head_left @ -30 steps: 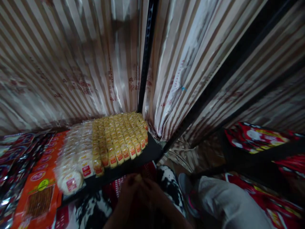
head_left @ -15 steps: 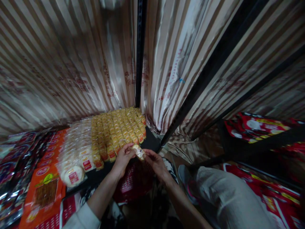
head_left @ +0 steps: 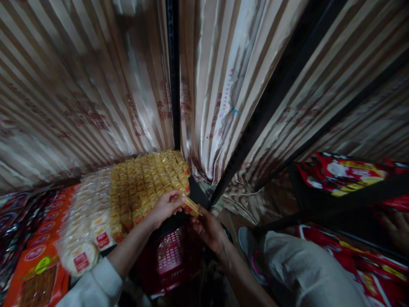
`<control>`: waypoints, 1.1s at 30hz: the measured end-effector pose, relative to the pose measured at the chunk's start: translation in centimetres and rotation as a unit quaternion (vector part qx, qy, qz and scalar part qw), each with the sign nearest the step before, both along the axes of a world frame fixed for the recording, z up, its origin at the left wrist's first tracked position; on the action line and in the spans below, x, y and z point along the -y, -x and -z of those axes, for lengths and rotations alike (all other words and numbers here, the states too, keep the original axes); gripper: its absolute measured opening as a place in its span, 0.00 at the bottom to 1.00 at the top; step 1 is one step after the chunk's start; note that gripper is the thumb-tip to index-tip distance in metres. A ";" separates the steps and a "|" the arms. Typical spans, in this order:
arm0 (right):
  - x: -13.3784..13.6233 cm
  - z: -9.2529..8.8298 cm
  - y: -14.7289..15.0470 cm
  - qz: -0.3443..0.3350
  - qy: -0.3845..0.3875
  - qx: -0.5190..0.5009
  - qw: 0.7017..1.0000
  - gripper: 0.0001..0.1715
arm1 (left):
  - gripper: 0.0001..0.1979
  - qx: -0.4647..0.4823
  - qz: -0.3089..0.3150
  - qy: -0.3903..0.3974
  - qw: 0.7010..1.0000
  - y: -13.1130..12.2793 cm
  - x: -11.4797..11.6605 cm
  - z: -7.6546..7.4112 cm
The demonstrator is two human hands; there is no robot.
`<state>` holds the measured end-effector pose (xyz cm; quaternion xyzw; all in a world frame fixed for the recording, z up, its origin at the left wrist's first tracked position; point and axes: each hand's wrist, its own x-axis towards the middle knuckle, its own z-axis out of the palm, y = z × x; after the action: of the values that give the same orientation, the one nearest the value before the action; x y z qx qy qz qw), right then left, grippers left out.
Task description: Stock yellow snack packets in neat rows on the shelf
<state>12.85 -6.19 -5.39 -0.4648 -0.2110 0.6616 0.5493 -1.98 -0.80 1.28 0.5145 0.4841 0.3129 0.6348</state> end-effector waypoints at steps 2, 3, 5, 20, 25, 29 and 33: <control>-0.3 0.0 0.0 0.020 0.005 0.012 1.000 0.26 | 0.20 -0.036 -0.007 -0.027 0.999 -0.5 -1.3 0.1; -0.5 -0.1 0.1 0.034 -0.009 0.029 0.999 0.29 | 0.19 -0.054 -0.008 -0.045 0.997 -0.8 -2.0 0.1; -0.9 -0.1 0.2 0.051 -0.053 0.066 0.995 0.33 | 0.16 -0.079 0.002 -0.080 0.994 -1.5 -3.4 0.2; -5.9 2.8 -0.4 0.178 -0.189 0.415 0.872 0.32 | 0.15 -0.330 0.015 -0.273 0.903 -6.0 -12.2 0.2; -6.9 3.0 -0.3 0.147 -0.247 0.472 0.834 0.25 | 0.12 -0.389 0.033 -0.295 0.872 -6.9 -13.3 0.7; -8.4 4.6 -0.4 0.117 -0.253 0.494 0.823 0.29 | 0.10 -0.426 0.061 -0.324 0.842 -7.1 -13.4 1.1; -9.8 6.0 -0.4 0.063 -0.235 0.486 0.839 0.32 | 0.10 -0.455 0.070 -0.333 0.823 -7.4 -13.1 1.2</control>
<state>13.29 3.65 -11.36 -0.5956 -0.5706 0.2456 0.5092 5.45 12.29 0.04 0.8112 0.5468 0.1399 0.1531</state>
